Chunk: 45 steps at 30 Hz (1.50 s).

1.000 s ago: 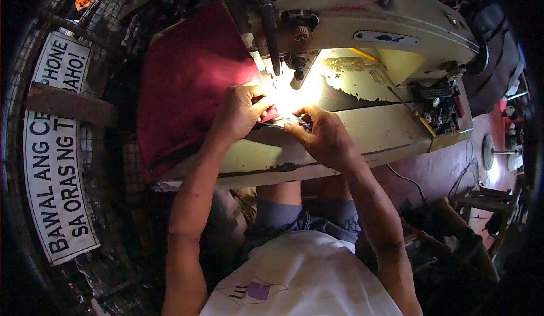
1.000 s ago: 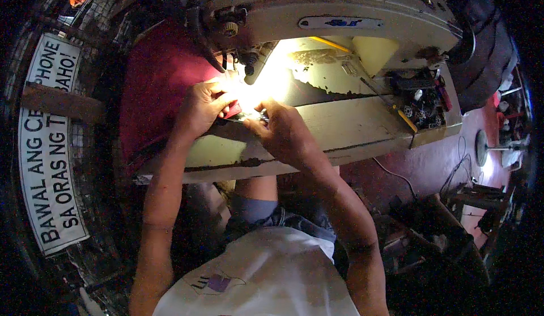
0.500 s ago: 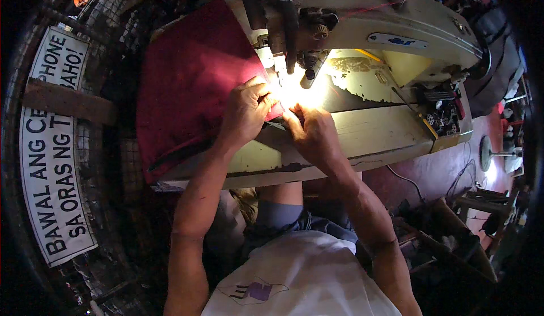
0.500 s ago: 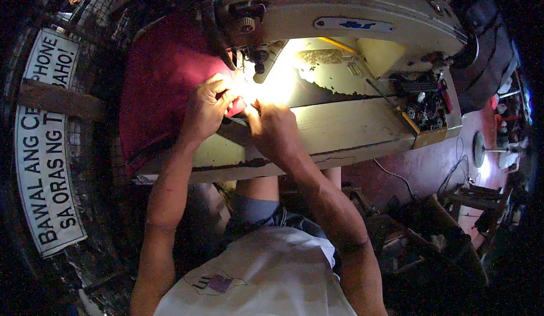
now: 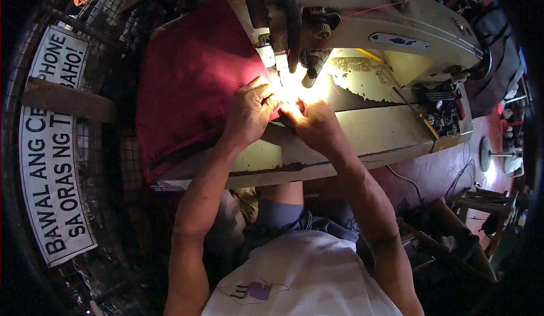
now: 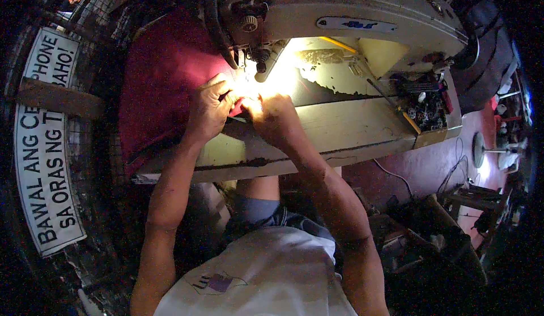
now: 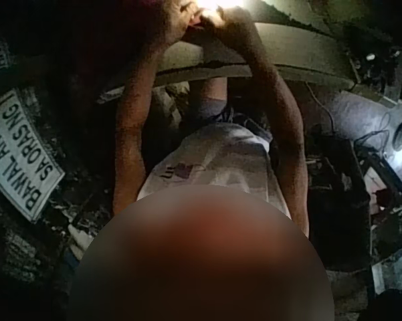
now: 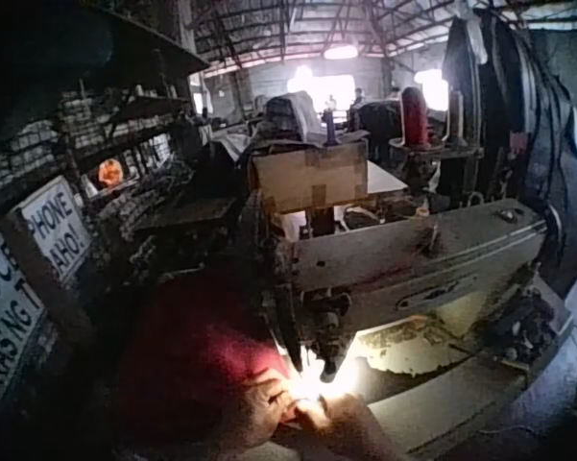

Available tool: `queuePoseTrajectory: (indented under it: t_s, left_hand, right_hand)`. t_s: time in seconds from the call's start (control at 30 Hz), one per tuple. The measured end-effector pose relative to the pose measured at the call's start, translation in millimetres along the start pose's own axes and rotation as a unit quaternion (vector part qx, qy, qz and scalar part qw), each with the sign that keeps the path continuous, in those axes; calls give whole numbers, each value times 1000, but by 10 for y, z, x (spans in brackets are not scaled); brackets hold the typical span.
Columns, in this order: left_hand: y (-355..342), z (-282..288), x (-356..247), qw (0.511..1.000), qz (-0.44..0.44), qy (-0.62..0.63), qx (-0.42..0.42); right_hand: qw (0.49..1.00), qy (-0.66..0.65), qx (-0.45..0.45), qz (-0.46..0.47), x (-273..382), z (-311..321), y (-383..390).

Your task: Sewing fabric for bag manufacturing using an industrial sewing machine.

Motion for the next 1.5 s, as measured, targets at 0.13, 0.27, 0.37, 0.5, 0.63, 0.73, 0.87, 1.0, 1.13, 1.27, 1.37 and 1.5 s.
queuePoseTrajectory:
  t_s: [0.13,0.27,0.37,0.5,0.63,0.73,0.87,1.0,1.13,1.27,1.37,1.5]
  left_hand:
    - [3,-22,-25,999,-27,16,-27]
    - [15,-37,-12,999,-6,32,-2]
    - [35,-19,7,998,22,60,-10]
    - [54,21,43,977,131,163,-32]
    - [264,248,-216,969,85,230,13]
    - [838,345,-522,923,-10,72,377]
    - [1385,345,-569,805,58,-38,589]
    - [764,414,-708,958,-38,-57,280]
    - [83,116,-536,949,-20,-283,134]
    - [-72,-212,-410,905,-96,-342,234]
    - [-47,-312,-372,889,-146,-365,235]
    - [-46,-345,-358,879,-198,-359,242]
  right_hand:
    - [983,-148,10,-107,-176,-44,143]
    - [999,-29,12,-45,-126,-21,104]
    - [998,-40,-7,51,-50,-54,34]
    - [997,-16,-29,65,-119,-137,26]
    - [977,113,-97,152,-101,17,119]
    - [984,-47,-163,-55,-380,405,254]
    - [986,-48,-142,-71,-379,564,440]
    - [998,31,-35,-28,-195,238,530]
    - [998,48,19,25,-26,12,712]
    - [994,80,-26,68,5,65,790]
    - [994,79,-11,76,-10,75,800]
    - [997,18,-12,79,23,114,788]
Point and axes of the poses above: each hand's wrist, its own y-axis away from the middle knuckle, its own z-axis out of the back of the hand, x = y × z, the point moved 5 cm from there along -y, towards the middle knuckle, and after that the axes turned 4 degrees about y, right-handed, at the moved point
